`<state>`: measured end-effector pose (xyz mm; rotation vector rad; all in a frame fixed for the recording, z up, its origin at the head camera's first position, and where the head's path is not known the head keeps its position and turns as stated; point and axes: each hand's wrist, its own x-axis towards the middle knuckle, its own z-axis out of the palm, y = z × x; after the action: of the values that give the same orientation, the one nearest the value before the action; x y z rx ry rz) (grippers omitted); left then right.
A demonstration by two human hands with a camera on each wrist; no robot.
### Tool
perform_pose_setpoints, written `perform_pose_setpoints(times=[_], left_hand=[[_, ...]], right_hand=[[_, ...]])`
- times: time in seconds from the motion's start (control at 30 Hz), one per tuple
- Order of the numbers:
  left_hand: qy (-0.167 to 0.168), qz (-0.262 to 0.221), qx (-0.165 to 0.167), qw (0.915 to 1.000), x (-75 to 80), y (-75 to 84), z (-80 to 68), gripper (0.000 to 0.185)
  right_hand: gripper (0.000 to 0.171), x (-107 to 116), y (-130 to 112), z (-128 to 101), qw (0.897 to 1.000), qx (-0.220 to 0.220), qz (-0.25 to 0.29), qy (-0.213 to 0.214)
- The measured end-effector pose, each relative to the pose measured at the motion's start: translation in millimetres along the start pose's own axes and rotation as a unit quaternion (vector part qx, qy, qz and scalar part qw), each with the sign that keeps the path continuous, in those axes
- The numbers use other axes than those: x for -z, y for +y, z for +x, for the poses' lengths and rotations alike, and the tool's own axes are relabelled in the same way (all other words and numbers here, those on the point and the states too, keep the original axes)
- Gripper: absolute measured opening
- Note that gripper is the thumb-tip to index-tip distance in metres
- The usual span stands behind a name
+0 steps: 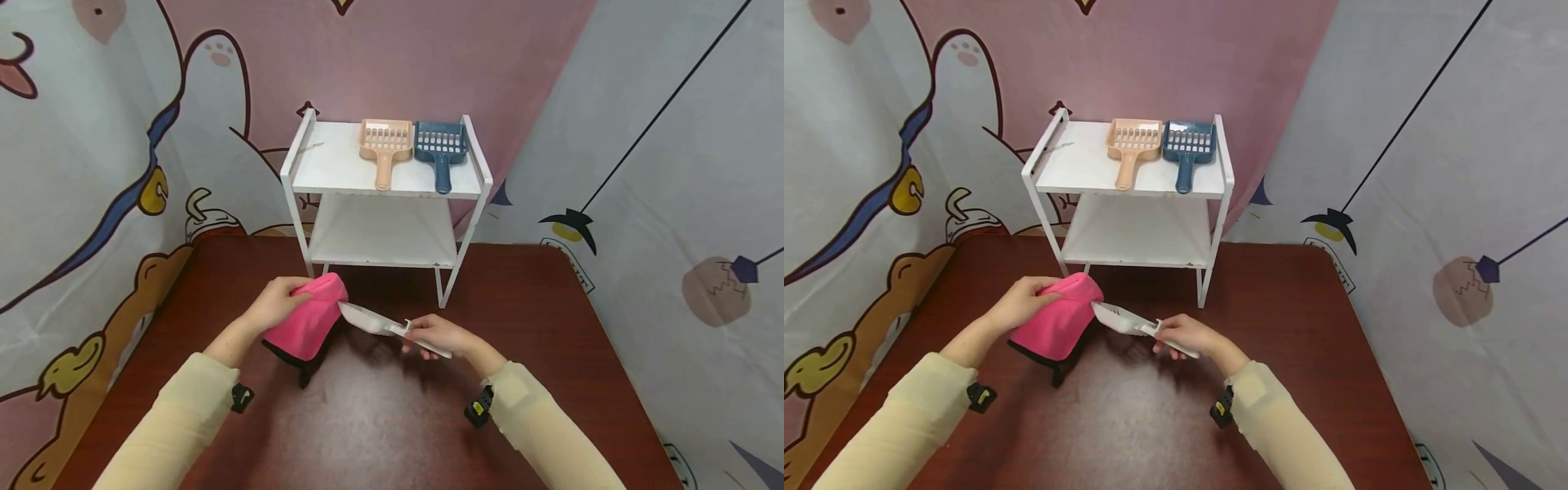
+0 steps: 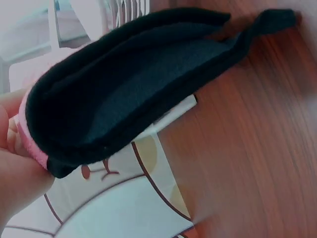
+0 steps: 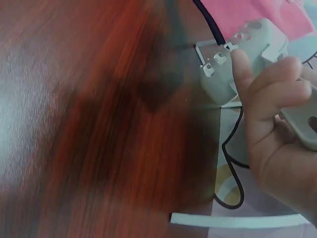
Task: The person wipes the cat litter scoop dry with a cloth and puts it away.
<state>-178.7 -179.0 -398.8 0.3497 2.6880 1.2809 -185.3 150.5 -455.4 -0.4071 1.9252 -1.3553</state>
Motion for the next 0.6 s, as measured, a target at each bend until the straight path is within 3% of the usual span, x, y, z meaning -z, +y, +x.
perform_pose_setpoints(times=[0.13, 0.3, 0.4, 0.6], left_hand=[[-0.024, -0.017, -0.043, 0.9987, -11.8, 11.7, -2.5, 0.027], [-0.049, 0.018, -0.082, 0.9953, -29.0, 25.9, -3.8, 0.018], [-0.061, 0.036, -0.082, 0.9941, -37.2, 31.1, -4.3, 0.018], [-0.040, 0.072, -0.063, 0.9946, -41.0, 31.5, -4.6, 0.014]], right_hand=[[0.027, -8.8, -5.9, 2.8, 0.999, -0.007, 0.039, -0.005], [0.025, -21.0, -13.5, 8.4, 0.997, -0.019, 0.070, -0.001], [0.028, -24.1, -14.8, 11.0, 0.997, -0.022, 0.070, 0.005], [0.036, -23.4, -16.6, 8.2, 0.997, -0.028, 0.074, 0.002]])
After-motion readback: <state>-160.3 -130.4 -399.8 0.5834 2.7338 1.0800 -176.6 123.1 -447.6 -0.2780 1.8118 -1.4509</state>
